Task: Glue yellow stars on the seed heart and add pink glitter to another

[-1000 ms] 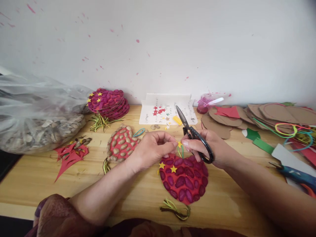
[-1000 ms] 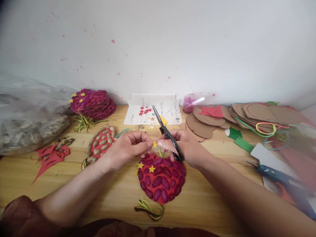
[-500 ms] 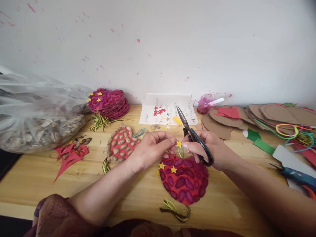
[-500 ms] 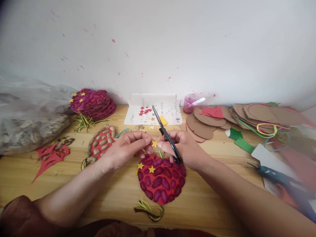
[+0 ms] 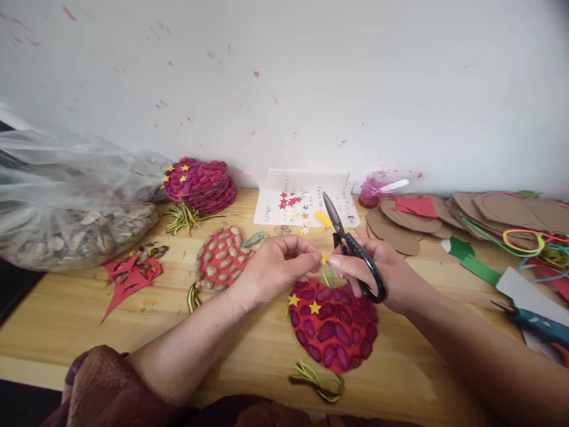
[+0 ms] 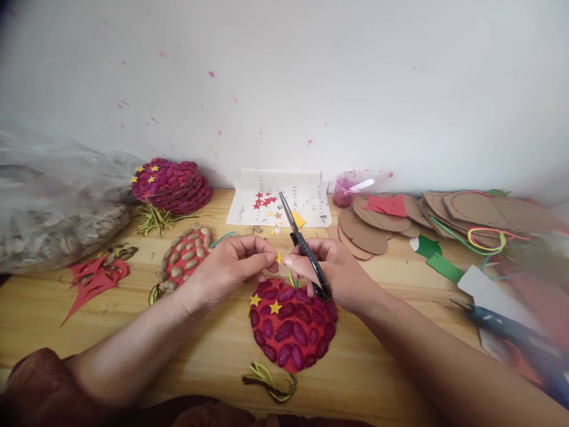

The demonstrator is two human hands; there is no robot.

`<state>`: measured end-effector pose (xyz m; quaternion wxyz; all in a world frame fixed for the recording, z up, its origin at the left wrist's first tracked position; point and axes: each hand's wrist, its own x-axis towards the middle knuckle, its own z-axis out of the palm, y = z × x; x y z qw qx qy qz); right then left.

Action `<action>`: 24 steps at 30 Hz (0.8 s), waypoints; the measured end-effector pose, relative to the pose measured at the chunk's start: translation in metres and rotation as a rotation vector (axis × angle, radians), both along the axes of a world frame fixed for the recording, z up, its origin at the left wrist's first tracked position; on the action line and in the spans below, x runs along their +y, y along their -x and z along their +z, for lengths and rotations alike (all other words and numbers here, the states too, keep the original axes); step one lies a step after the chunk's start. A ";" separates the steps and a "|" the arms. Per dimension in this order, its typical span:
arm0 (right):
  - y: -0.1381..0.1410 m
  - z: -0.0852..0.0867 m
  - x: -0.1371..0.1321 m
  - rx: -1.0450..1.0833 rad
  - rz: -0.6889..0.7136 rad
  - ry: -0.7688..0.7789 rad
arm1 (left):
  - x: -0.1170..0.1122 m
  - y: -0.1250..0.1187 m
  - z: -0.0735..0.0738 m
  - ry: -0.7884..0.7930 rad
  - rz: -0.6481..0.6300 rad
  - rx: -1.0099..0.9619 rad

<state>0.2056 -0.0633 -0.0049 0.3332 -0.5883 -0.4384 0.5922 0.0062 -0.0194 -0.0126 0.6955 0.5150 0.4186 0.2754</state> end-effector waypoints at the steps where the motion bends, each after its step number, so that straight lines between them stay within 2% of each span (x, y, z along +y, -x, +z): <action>1: -0.001 -0.002 0.000 0.002 0.006 -0.002 | 0.000 0.000 0.000 0.000 0.034 -0.028; 7: -0.006 -0.009 -0.002 -0.026 0.094 0.016 | 0.004 0.000 0.000 0.042 0.249 -0.262; 12: -0.007 -0.013 -0.006 -0.089 0.171 -0.009 | 0.007 0.002 0.004 0.047 0.364 -0.395; 19: -0.008 -0.019 -0.009 -0.107 0.221 -0.011 | 0.009 0.003 0.005 0.062 0.414 -0.425; 24: -0.015 -0.019 -0.006 -0.101 0.261 -0.016 | 0.012 0.006 0.007 0.095 0.375 -0.383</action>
